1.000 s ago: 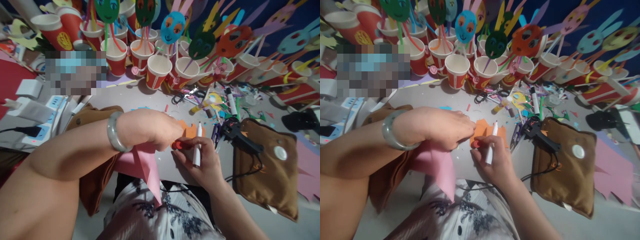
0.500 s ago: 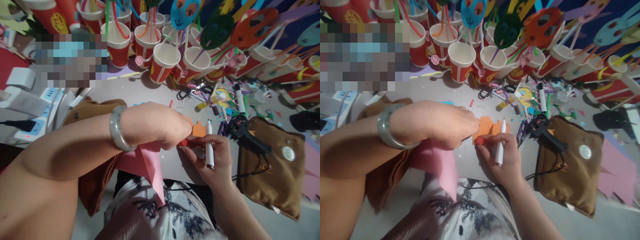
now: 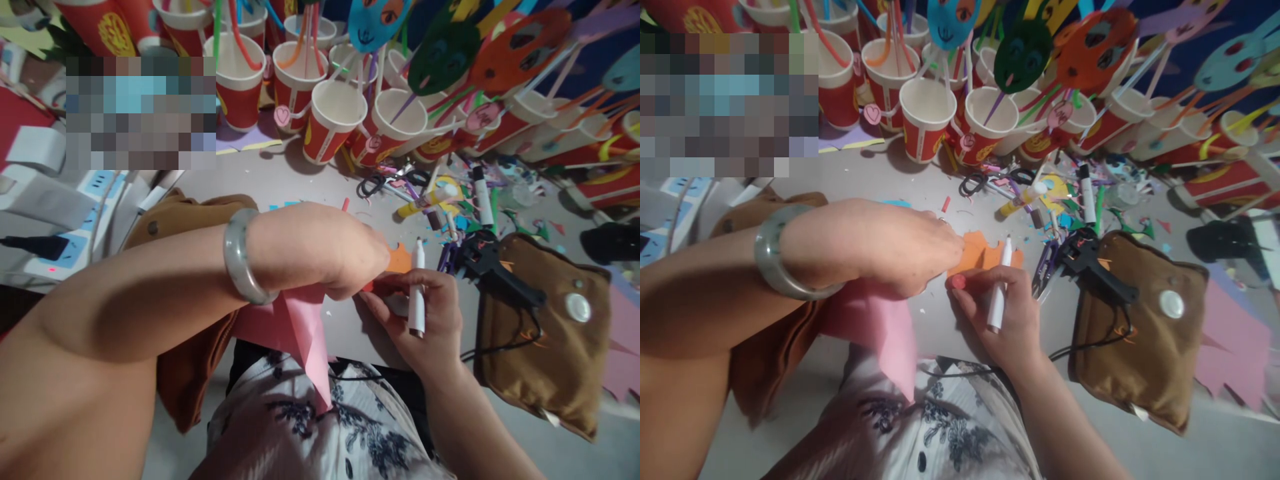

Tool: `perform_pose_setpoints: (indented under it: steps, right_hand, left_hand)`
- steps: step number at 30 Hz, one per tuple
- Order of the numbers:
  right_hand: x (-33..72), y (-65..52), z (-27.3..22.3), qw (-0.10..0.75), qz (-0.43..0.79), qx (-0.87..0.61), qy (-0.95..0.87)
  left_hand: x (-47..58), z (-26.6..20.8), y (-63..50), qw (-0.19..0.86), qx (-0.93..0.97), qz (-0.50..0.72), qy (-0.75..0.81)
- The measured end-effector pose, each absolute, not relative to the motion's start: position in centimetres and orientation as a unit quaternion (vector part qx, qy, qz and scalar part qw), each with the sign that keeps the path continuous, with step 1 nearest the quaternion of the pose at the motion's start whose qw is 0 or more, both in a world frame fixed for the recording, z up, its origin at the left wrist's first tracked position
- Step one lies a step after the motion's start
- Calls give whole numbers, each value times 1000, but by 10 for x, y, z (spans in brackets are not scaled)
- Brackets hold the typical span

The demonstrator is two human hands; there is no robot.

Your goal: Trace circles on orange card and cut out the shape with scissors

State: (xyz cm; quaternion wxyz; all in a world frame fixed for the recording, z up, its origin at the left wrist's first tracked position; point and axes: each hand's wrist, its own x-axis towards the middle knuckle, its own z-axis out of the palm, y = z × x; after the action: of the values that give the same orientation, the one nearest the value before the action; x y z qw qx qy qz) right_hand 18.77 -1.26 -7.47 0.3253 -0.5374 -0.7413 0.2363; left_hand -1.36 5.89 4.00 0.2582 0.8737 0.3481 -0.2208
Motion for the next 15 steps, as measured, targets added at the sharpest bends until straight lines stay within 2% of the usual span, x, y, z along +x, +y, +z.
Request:
perform_pose_setpoints:
  steps: [7, 15]
  right_hand:
    - [185, -12, -70, 325, 216, -535, -749]
    - [185, -10, -69, 326, 190, -524, -763]
  left_hand:
    - [-15, 40, 60, 270, 874, -213, 344]
    - [-17, 40, 64, 280, 901, -143, 297]
